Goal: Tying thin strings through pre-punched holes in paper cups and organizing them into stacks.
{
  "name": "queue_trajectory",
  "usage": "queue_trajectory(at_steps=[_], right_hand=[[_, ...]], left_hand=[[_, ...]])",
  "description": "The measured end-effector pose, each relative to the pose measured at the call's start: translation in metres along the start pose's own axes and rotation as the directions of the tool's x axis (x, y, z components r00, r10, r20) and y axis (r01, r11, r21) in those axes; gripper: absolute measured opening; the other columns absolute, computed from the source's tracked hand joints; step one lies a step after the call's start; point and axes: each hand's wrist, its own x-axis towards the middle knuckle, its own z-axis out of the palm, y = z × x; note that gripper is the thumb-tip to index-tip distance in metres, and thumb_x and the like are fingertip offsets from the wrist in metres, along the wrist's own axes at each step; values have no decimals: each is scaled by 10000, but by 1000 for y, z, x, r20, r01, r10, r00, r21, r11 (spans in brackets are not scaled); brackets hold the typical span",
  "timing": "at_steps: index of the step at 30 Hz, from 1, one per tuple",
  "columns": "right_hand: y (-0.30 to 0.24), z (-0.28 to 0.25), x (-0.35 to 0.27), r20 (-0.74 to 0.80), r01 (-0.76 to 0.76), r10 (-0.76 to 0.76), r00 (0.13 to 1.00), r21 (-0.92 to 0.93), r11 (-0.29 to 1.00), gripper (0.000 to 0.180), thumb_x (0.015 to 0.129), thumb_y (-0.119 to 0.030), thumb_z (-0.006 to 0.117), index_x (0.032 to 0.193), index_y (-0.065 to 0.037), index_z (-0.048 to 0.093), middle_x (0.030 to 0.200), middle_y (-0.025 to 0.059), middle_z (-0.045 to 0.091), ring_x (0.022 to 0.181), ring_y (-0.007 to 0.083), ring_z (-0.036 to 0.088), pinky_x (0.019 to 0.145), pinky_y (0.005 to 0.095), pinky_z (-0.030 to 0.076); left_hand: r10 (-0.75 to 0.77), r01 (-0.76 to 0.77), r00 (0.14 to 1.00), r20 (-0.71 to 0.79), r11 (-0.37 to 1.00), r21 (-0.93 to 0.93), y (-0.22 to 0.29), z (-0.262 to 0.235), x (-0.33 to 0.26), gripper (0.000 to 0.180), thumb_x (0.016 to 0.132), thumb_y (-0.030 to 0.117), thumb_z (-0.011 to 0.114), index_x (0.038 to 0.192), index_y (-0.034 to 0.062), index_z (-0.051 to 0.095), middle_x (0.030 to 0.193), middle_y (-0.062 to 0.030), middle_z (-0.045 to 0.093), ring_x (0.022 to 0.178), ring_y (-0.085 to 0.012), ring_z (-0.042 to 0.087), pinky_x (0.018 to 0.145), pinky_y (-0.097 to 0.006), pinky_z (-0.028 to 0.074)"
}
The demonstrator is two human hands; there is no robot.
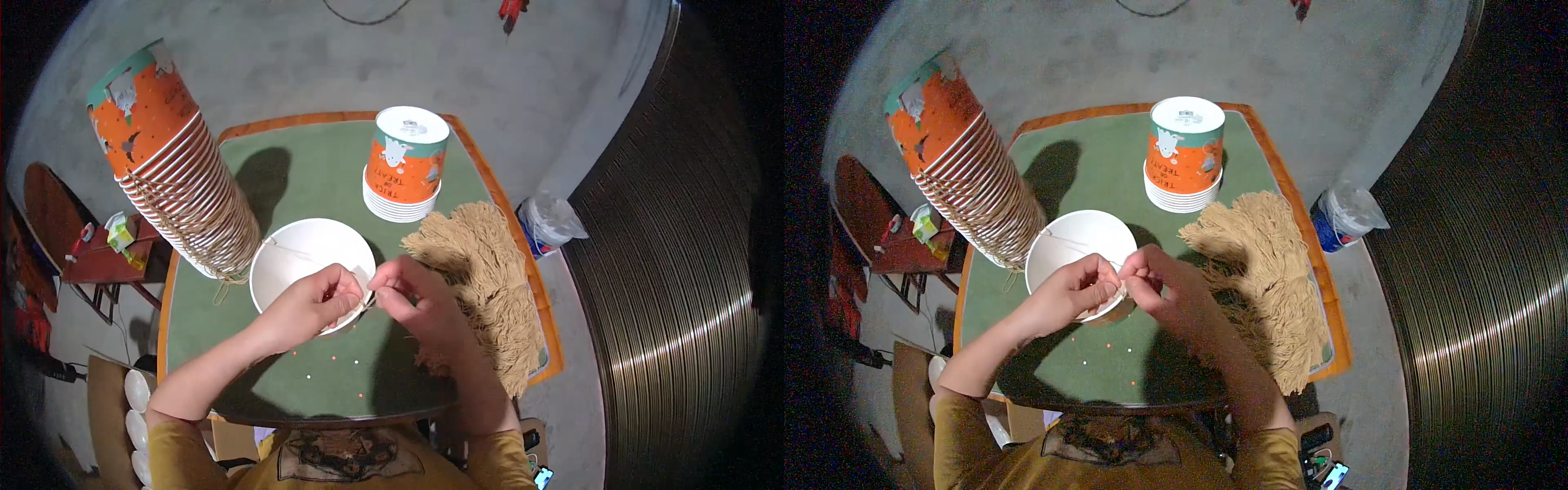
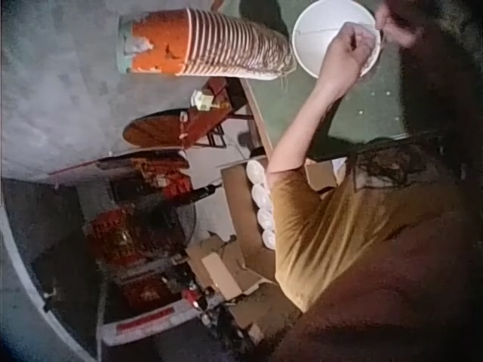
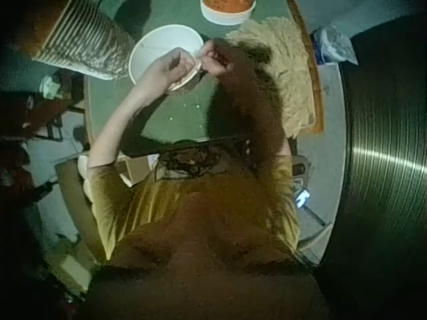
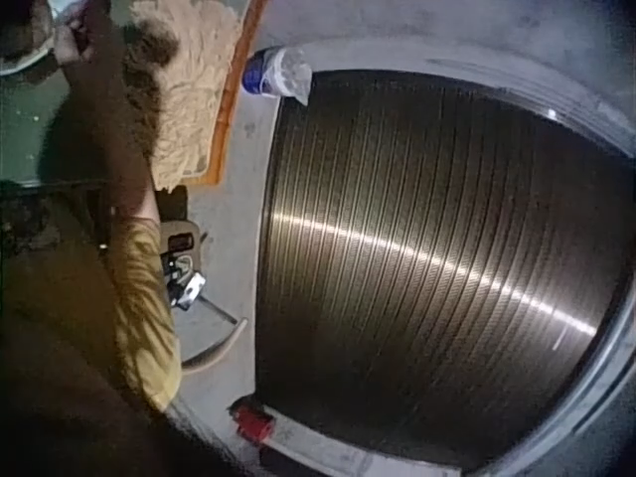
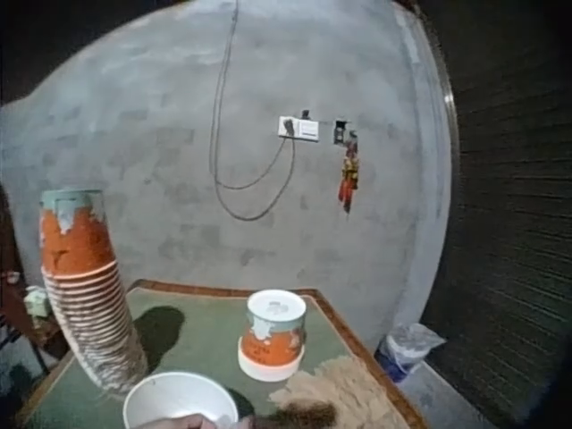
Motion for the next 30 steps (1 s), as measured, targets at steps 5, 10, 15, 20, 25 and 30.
queue_trajectory(at_steps=[5, 10, 15, 20, 25, 30], right_hand=[[1, -7, 24, 179, 235, -227, 957, -25, 972, 122, 862, -10, 549, 981, -37, 561, 813, -10, 554, 708, 34, 486, 617, 213, 406], [1, -3, 38, 169, 230, -199, 965, -195, 953, 165, 851, -6, 549, 1014, -25, 563, 826, 14, 575, 726, 101, 536, 642, 255, 443], [32, 0, 29, -4, 414, -438, 899, -321, 852, 148, 805, 0, 587, 939, -39, 539, 871, 59, 580, 772, 145, 562, 713, 277, 462], [35, 0, -6, -34, 320, -342, 939, -277, 906, 211, 759, -59, 675, 922, -64, 541, 884, 73, 584, 829, 204, 571, 771, 313, 454], [41, 16, -21, -91, 335, -483, 871, -608, 720, 255, 728, -119, 734, 921, -108, 569, 871, 73, 569, 876, 274, 548, 795, 411, 430], [33, 15, -21, -84, 357, -508, 857, -614, 704, 236, 713, -65, 727, 894, -106, 582, 854, 50, 552, 837, 243, 535, 756, 377, 426]], left_hand=[[-4, 4, 1000, -3, 1000, 2, 0, 4, 6, 175, 963, 176, 540, 1046, 23, 556, 833, 29, 539, 721, -44, 462, 637, -205, 409], [12, -3, 994, 113, 997, -81, 2, 0, 8, 164, 950, 178, 568, 1023, 32, 583, 837, 30, 547, 725, -37, 466, 632, -195, 401], [-47, 70, 991, 123, 978, -194, 2, -2, 14, 143, 932, 159, 593, 995, 31, 603, 823, 24, 561, 712, -46, 483, 625, -191, 402], [-73, 98, 992, 101, 959, -266, -1, -3, 17, 130, 916, 145, 610, 973, 28, 610, 817, 13, 575, 694, -57, 497, 614, -197, 411], [-59, 88, 992, 114, 957, -276, 0, 0, 18, 121, 910, 142, 610, 942, 25, 603, 799, 9, 576, 676, -60, 502, 603, -203, 416], [-47, 63, 996, 70, 965, -253, 0, 0, 16, 108, 915, 128, 597, 941, 23, 595, 801, 11, 566, 676, -55, 489, 606, -201, 412]])
